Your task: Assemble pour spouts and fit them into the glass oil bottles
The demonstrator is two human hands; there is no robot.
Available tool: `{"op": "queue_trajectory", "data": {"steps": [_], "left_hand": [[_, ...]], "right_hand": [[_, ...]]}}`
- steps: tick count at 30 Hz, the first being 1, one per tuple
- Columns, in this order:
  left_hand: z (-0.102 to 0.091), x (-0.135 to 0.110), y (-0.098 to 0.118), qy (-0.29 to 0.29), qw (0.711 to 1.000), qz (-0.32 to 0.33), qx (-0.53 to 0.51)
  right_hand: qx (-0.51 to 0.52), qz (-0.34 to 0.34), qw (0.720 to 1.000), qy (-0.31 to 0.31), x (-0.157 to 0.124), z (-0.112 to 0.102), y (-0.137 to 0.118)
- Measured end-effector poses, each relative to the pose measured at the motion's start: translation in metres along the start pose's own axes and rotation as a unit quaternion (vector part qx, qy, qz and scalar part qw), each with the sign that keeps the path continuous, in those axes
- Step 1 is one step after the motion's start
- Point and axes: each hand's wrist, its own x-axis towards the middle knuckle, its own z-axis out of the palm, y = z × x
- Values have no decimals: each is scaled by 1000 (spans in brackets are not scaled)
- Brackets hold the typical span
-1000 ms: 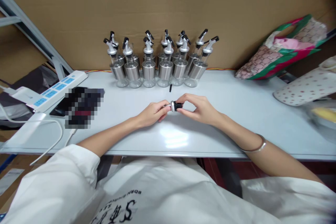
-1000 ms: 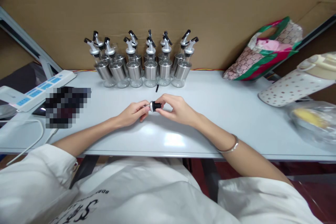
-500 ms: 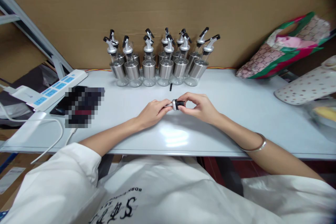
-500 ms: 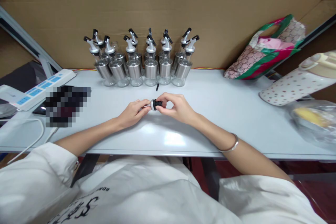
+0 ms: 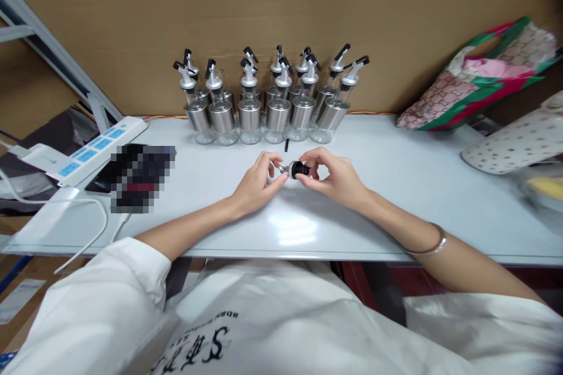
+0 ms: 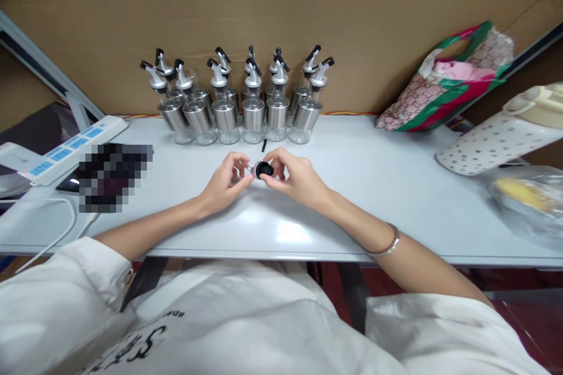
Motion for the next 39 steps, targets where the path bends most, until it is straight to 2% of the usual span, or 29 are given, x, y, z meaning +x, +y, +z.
{"op": "queue_trajectory", "data": {"steps": [5, 10, 17, 28, 34, 39], "left_hand": [[3, -4, 4, -49, 997, 0, -53], [3, -4, 4, -22, 993, 33, -114], [5, -4, 3, -17, 989, 54, -134], [4, -3, 7, -25, 984, 11, -173], [5, -3, 5, -53, 971, -58, -227], [6, -4, 3, -49, 972, -41, -225]], "right_hand": [[30, 0, 999, -33, -2, 1, -1], [84, -4, 995, -60, -1, -1, -1], [120, 61, 982, -134, 1, 2, 4], [116, 28, 986, -120, 3, 0, 0], [105, 27, 988, -105, 2, -1, -4], [94, 11, 990, -101, 1, -1, -5]]}}
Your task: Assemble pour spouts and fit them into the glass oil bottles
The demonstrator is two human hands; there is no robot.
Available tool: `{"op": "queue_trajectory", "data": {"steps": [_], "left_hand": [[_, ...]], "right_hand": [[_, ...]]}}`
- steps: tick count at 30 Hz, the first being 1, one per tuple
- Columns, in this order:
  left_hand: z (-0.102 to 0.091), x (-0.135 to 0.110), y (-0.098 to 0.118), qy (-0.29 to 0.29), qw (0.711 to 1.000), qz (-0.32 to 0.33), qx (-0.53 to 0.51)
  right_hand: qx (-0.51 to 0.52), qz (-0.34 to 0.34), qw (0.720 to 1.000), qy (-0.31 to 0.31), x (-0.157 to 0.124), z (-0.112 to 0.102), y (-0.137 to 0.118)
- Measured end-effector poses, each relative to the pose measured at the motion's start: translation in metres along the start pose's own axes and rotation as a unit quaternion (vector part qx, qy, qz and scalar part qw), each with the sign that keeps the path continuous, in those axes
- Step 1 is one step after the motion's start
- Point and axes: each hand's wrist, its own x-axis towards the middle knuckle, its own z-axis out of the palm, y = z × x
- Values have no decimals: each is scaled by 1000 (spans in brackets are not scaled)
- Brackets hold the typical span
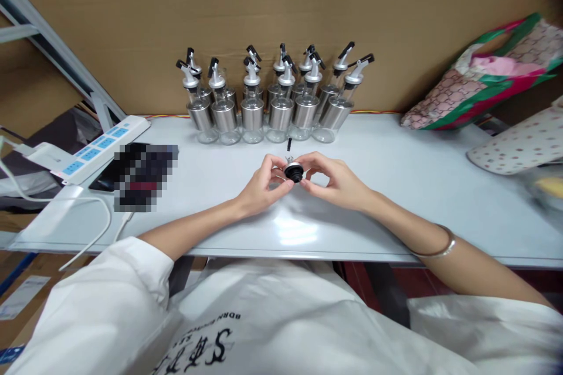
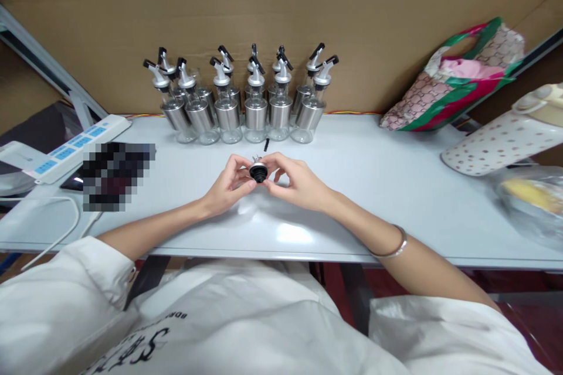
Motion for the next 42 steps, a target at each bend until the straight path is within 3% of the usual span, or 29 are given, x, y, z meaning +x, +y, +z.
{"op": "queue_trajectory", "data": {"steps": [8, 16, 21, 25, 31, 36, 42], "left_hand": [[-3, 1, -2, -10, 999, 26, 45], [-2, 1, 0, -13, 997, -5, 76], [-3, 2, 2, 42, 983, 74, 162], [-3, 2, 1, 45, 986, 82, 141], [-3, 4, 1, 21, 997, -20, 76], [-2, 4, 0, 20, 997, -28, 64], [-2, 1, 2, -9, 996, -51, 78]], "right_hand": [[-16, -14, 1000, 8, -1, 2, 2], [-12, -12, 1000, 21, 0, 1, 3], [89, 8, 996, 8, -1, -1, 3], [157, 37, 987, -14, -1, -1, 3], [86, 62, 994, 6, 1, -1, 7], [41, 42, 998, 37, 1, 0, 8], [-71, -1, 997, 31, -1, 0, 3]]}}
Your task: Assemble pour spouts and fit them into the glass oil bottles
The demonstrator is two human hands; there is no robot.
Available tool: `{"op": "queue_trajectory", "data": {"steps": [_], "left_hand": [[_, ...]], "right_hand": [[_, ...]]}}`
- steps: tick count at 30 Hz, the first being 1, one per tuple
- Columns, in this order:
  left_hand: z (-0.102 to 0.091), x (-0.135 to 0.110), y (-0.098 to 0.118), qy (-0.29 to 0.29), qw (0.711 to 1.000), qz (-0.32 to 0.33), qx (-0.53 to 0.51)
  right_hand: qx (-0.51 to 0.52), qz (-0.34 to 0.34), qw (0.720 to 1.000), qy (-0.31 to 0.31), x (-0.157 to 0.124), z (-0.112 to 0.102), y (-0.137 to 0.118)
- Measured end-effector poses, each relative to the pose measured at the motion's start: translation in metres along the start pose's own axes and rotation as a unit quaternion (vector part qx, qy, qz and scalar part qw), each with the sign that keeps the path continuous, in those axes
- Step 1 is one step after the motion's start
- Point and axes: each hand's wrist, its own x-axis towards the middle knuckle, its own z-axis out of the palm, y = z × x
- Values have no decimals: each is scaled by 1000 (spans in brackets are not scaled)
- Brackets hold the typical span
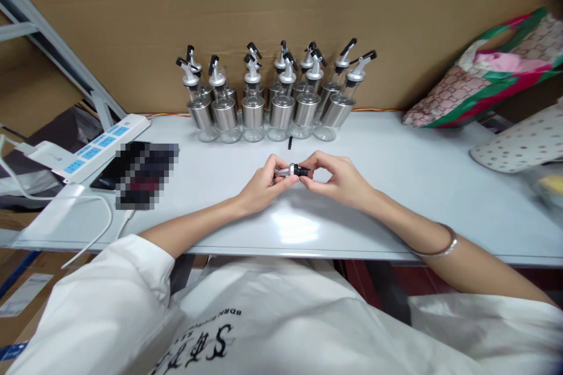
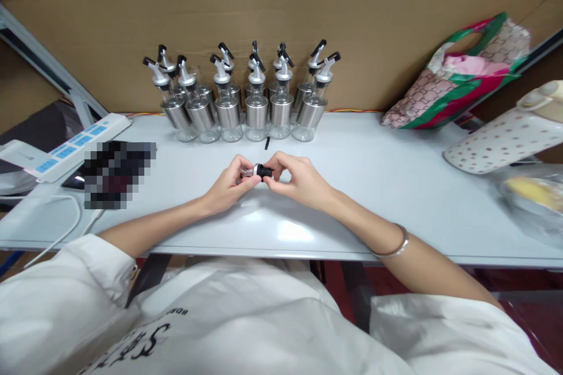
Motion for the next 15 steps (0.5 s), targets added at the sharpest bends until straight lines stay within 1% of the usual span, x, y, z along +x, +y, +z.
{"op": "queue_trajectory", "data": {"steps": [5, 10, 12, 15], "left_hand": [[0, -1, 2, -32, 999, -21, -4], [-1, -2, 5, -57, 998, -40, 3], [-2, -2, 6, -64, 997, -44, -9], [-3, -3, 6, -70, 997, -39, -17]], "right_hand": [[-23, -85, 996, -22, 0, -2, 2], [-33, -150, 988, -22, 0, -3, 2], [-30, -154, 987, -24, -1, -3, 3], [-17, -133, 991, -26, -1, -4, 4]]}}
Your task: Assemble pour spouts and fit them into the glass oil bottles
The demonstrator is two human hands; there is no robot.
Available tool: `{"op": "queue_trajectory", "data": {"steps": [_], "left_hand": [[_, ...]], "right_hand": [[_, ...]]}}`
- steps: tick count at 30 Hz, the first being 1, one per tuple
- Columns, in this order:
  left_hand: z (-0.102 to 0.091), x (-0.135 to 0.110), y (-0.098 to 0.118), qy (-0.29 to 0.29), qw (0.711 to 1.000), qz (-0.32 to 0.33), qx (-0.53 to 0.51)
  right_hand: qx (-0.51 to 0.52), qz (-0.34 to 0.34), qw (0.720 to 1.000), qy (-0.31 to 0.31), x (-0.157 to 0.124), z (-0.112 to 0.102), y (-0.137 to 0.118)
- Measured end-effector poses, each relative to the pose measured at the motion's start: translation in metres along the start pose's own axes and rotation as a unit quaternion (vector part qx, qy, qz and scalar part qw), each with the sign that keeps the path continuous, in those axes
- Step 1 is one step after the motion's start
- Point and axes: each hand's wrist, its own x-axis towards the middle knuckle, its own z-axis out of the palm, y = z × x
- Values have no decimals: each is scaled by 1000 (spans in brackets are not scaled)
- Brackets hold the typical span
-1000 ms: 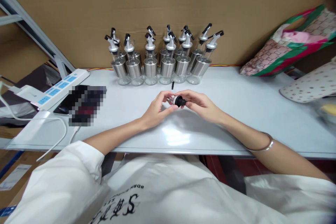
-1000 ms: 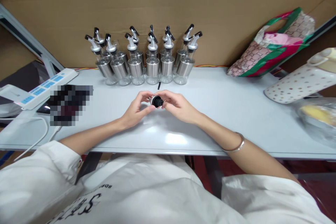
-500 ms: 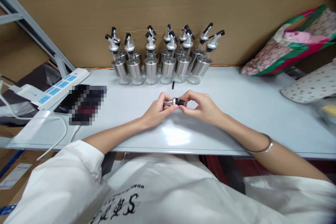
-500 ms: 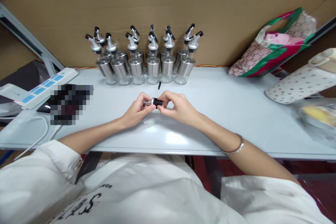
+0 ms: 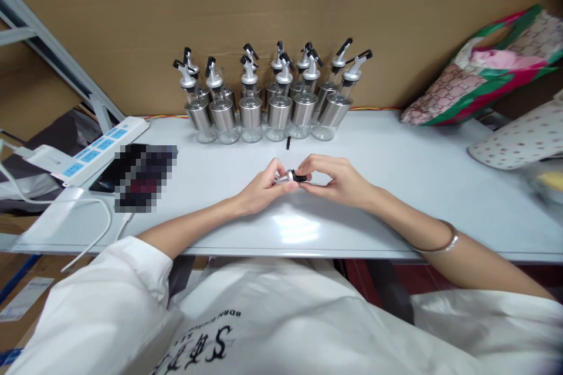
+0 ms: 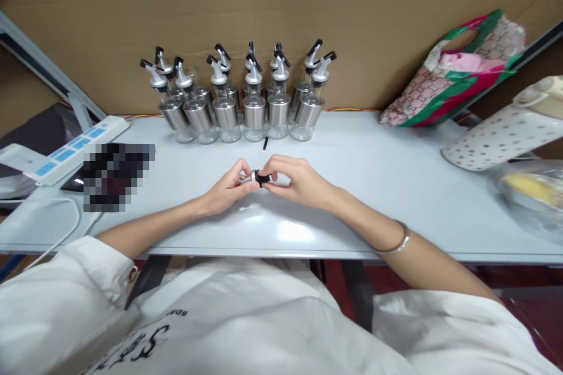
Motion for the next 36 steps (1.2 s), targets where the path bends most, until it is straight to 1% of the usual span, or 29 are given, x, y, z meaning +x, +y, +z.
{"op": "queue_trajectory", "data": {"steps": [5, 9, 12, 14, 17, 19, 20, 23, 25, 26, 29, 31, 36], "left_hand": [[1, 0, -1, -7, 999, 12, 32], [2, -1, -2, -10, 998, 32, 59], [0, 0, -3, -18, 996, 34, 80], [0, 1, -3, 0, 995, 44, 91], [0, 4, -3, 42, 992, 72, 95], [0, 6, -3, 54, 990, 84, 100], [-1, 6, -4, 58, 988, 89, 108], [-4, 7, -7, 79, 981, 99, 146], [-6, 7, -8, 95, 975, 106, 172], [-7, 7, -9, 94, 974, 108, 179], [-8, 6, -7, 56, 982, 96, 150], [-7, 5, -5, 33, 990, 78, 115], [-5, 4, -3, 23, 996, 55, 72]], "right_hand": [[34, 41, 999, -12, -1, 0, 1], [61, 92, 994, -17, -2, 0, 0], [79, 126, 989, -22, -1, 0, -2], [92, 148, 985, -10, 0, 0, -3], [116, 176, 976, 47, 2, 0, -4], [138, 178, 972, 72, 3, 0, -4], [150, 174, 971, 73, 3, 0, -4], [172, 167, 969, 60, 2, 0, -2], [166, 170, 970, 55, 2, 1, -1], [158, 173, 971, 54, 2, 2, -1], [128, 179, 974, 45, 3, 2, -1], [106, 168, 980, 32, 4, 0, -1], [87, 114, 990, 8, 4, -1, -3]]}}
